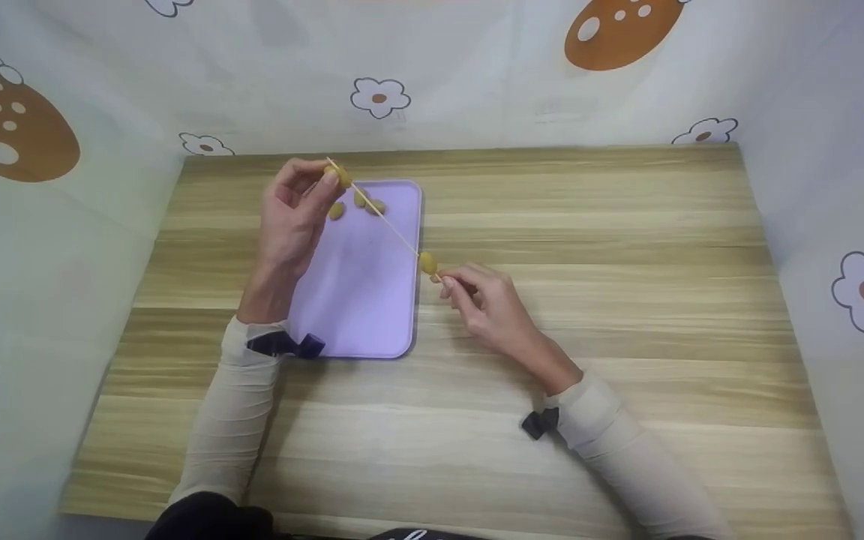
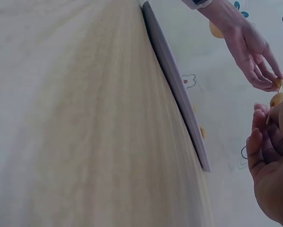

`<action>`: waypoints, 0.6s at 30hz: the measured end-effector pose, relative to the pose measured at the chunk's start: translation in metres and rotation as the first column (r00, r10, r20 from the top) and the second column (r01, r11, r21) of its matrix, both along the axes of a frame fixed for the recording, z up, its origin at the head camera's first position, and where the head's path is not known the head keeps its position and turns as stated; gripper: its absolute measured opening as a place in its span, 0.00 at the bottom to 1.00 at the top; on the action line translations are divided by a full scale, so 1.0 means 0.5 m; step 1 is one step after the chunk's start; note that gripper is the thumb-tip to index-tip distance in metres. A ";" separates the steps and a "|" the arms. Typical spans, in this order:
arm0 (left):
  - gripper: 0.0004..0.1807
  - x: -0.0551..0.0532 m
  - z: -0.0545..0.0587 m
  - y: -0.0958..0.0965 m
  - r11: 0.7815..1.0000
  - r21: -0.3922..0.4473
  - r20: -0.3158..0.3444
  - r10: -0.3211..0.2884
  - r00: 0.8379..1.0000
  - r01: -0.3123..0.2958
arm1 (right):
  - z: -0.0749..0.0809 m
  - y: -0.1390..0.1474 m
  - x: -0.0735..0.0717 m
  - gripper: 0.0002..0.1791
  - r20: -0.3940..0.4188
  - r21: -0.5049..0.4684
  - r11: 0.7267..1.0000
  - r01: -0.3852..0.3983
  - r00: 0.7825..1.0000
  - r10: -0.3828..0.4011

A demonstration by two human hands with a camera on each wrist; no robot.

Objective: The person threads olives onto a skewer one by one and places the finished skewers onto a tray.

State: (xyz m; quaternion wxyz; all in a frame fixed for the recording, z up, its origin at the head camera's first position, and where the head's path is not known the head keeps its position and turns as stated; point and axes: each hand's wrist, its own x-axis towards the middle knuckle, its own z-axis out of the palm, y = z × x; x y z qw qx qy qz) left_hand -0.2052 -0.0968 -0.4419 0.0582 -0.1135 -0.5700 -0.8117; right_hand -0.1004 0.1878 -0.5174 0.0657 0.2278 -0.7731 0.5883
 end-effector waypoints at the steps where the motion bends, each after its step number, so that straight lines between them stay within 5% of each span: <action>1: 0.09 0.000 0.000 0.002 1.000 0.000 0.002 0.017 1.000 -0.017 | 0.000 0.000 0.000 0.09 -0.001 0.012 1.000 0.005 1.000 -0.005; 18: 0.12 0.011 -0.005 0.023 0.995 -0.082 0.010 0.055 0.998 -0.054 | -0.007 0.004 -0.003 0.06 -0.068 0.088 0.990 0.113 0.992 -0.107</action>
